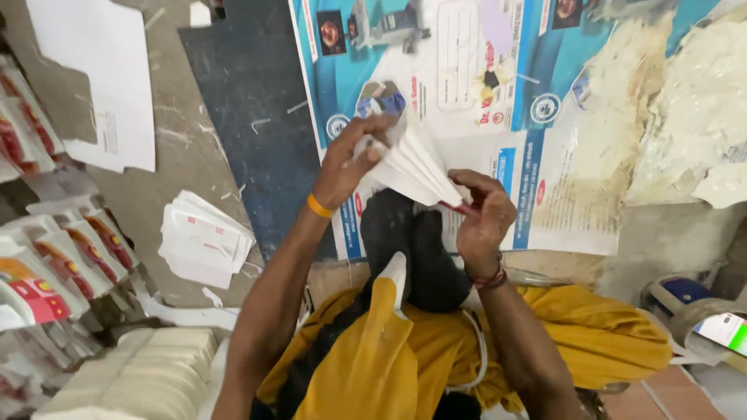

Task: Applying glue with a sponge and folding paper packaging components.

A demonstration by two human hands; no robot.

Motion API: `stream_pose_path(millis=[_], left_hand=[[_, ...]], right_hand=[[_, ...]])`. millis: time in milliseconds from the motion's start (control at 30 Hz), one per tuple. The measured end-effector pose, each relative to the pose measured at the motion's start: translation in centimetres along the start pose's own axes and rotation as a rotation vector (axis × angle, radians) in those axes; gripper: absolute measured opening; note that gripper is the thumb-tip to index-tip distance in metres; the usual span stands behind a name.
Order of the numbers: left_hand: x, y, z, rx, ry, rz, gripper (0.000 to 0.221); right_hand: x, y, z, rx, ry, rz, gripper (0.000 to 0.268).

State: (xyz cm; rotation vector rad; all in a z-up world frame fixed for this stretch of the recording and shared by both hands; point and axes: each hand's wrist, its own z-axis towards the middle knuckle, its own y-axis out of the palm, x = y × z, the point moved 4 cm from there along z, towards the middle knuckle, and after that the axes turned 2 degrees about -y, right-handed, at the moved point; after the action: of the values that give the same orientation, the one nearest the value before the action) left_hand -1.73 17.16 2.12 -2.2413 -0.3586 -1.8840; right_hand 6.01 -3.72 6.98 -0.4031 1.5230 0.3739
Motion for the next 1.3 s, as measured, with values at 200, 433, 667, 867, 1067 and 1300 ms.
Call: stream_pose_path(millis=[200,433,667,867,1067,1300], left_hand=[[0.0,2.2,-4.9,0.114,-0.183,-0.210,0.072],[5.9,1.9,-3.9,0.299,0.065,-0.076,0.094],[3.7,3.2,-4.5,0.207,-0.146,-0.124,0.055],[4.0,3.5,-3.7,0.336,-0.126,-0.001,0.025],[5.1,3.6,-3.2,0.409,-0.183,-0.057,0.028],[4.5,3.7,-4.1,0.345,-0.040,0.041,0.030]], right_hand=[[-1.4,-0.3,-1.0,0.029,-0.149,-0.566,0.037],[-0.5,-0.9,-0.3,0.067,0.011,0.016,0.024],[0.8,-1.3,-0.3,0.153,0.058,0.203,0.028],[2.0,-1.9,-0.6,0.103,0.329,0.221,0.031],[-12.3,4.5,4.3,-0.448,-0.563,-1.112,0.055],[-7.3,4.2,2.9,-0.543,-0.654,-0.944,0.041]])
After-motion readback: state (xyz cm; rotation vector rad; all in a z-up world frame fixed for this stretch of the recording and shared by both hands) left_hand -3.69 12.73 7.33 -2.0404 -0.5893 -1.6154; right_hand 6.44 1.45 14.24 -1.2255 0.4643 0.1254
